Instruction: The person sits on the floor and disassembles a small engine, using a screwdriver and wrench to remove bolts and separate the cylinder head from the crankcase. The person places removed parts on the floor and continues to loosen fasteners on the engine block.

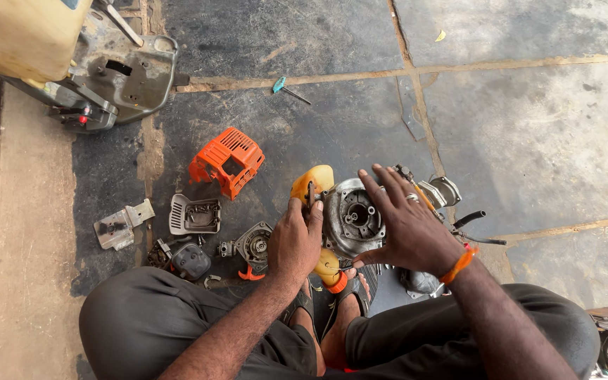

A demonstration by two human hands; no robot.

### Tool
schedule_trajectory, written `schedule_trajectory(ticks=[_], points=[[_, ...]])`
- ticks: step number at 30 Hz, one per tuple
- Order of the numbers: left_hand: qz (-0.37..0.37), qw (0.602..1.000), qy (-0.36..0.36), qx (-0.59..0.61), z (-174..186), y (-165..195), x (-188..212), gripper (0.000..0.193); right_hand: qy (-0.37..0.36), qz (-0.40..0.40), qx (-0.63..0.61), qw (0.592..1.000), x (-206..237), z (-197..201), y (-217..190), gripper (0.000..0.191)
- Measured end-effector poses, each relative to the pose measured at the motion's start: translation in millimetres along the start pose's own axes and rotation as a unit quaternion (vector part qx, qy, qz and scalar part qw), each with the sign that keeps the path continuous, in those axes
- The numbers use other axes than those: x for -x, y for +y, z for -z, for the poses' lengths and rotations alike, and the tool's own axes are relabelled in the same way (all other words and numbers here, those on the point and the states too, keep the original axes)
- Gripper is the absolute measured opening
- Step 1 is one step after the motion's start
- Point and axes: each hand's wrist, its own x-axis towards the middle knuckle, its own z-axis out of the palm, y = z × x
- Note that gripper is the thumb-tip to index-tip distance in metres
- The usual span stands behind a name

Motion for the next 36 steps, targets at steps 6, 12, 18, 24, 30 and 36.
schedule_trajectory(ticks=[6,12,18,24,30,36], points=[[0.020,1.000,0.000,-0.010,-3,5,-4,0.045,-0.060,0.010,0.003,0.998,-20,-8,5,0.154],[0.012,1.000,-0.011,-0.006,-4,3,-6,0.045,-0.023,0.054,-0.005,0.998,-20,-5,3,0.149],[0.006,0.999,-0.030,-0.031,-5,0,-17,0.045,0.006,0.022,0.037,0.999,-14,-9,-1,0.150],[-0.012,1.000,-0.014,-0.011,-8,-12,-20,0.046,-0.001,0.023,0.033,0.999,-18,-7,-5,0.150],[0.014,0.998,-0.038,0.049,-7,-13,-23,0.044,0.035,0.038,0.088,0.995,-14,-14,-17,0.152],[-0.027,0.999,-0.013,0.011,-13,0,-17,0.042,0.011,0.072,0.111,0.991,-24,-16,-5,0.145]])
